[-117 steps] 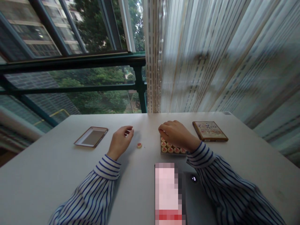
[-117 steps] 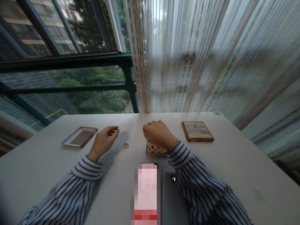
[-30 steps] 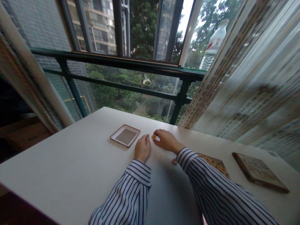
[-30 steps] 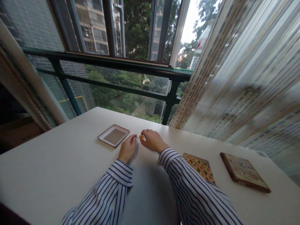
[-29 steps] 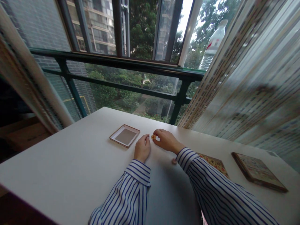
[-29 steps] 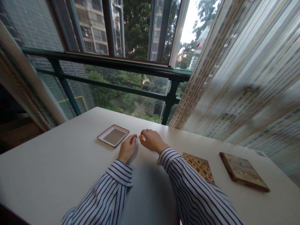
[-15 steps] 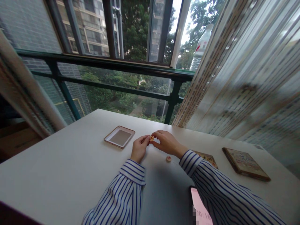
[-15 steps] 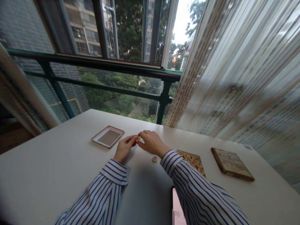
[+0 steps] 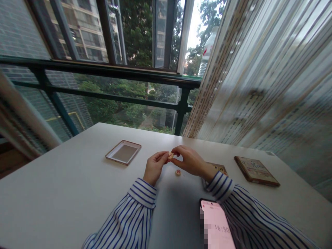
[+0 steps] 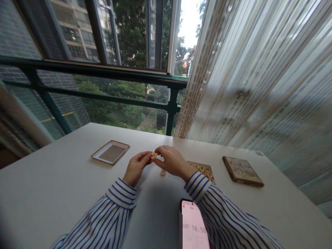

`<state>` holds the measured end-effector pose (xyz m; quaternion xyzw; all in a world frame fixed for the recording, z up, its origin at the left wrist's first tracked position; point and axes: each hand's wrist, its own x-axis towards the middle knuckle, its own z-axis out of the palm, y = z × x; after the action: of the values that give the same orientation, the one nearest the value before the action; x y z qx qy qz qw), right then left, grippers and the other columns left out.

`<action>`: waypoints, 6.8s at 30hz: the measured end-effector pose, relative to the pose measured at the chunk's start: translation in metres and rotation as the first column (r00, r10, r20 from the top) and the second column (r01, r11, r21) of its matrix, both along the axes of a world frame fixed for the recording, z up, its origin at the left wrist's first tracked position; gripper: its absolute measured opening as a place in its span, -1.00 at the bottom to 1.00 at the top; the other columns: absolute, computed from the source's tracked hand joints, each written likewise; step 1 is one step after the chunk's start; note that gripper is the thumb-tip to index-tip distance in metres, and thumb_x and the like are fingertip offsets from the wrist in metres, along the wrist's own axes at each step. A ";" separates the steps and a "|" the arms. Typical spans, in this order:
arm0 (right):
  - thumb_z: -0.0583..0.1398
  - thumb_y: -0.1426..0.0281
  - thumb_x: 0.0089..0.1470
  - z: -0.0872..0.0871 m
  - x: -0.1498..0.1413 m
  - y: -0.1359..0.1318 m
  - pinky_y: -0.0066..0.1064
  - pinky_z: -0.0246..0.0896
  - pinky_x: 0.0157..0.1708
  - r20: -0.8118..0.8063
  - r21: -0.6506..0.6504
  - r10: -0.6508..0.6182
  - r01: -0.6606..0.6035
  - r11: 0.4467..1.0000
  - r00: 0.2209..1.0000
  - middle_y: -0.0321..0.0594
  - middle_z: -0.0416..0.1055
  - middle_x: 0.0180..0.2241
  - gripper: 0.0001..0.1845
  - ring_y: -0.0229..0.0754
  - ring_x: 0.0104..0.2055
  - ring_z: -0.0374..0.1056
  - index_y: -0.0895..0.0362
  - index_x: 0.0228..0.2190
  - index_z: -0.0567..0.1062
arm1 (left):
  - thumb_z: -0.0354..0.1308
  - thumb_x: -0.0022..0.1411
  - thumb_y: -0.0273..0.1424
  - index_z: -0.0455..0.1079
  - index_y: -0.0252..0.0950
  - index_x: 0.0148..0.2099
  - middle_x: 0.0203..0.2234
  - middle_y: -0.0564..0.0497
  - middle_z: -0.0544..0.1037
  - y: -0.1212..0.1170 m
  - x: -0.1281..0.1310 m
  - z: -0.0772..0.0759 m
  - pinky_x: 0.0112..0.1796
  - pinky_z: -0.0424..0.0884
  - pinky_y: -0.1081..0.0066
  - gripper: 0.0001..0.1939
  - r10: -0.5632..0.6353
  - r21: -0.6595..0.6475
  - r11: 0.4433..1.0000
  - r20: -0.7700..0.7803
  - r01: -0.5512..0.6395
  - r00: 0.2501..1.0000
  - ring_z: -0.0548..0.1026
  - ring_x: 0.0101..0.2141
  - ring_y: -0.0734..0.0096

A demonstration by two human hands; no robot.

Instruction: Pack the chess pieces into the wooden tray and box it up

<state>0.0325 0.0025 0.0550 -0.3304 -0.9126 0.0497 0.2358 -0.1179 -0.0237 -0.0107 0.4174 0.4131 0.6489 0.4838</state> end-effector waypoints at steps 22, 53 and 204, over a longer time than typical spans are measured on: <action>0.12 0.30 0.05 -0.007 0.039 -0.020 -0.43 0.15 -0.33 0.000 -0.008 -0.005 0.005 1.000 1.000 -0.21 0.42 -0.38 -0.81 -0.25 -0.35 0.29 0.15 -0.32 0.41 | 0.22 -0.01 -0.29 0.48 -0.35 -0.20 -0.33 -0.08 0.58 -0.016 0.022 -0.002 -0.26 0.40 0.42 -0.68 -0.141 -0.037 0.990 -0.112 0.138 0.984 0.50 -0.33 0.39; 0.12 0.29 0.05 -0.010 0.083 -0.035 -0.43 0.14 -0.33 0.035 -0.008 0.004 -0.004 1.000 0.999 -0.22 0.43 -0.38 -0.79 -0.26 -0.36 0.31 0.12 -0.29 0.44 | 0.23 -0.04 -0.27 0.39 -0.38 -0.29 -0.48 -0.05 0.56 -0.029 0.051 -0.006 -0.37 0.37 0.42 -0.70 -0.244 -0.109 0.966 -0.078 0.235 0.967 0.47 -0.48 0.45; 0.07 0.28 0.05 0.019 0.148 -0.015 -0.42 0.14 -0.31 0.176 -0.028 -0.202 0.210 0.977 0.963 -0.20 0.44 -0.33 -0.72 -0.22 -0.32 0.32 0.13 -0.22 0.42 | 0.13 0.03 -0.35 0.43 -0.41 -0.17 -0.28 -0.15 0.54 0.015 0.110 0.025 -0.22 0.35 0.37 -0.69 -0.241 -0.096 0.968 -0.624 0.233 0.743 0.47 -0.30 0.33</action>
<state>0.1805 -0.0127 0.0739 -0.4319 -0.8888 0.0172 0.1521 -0.0076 -0.0085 0.0147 0.6567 0.4985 0.4022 0.3981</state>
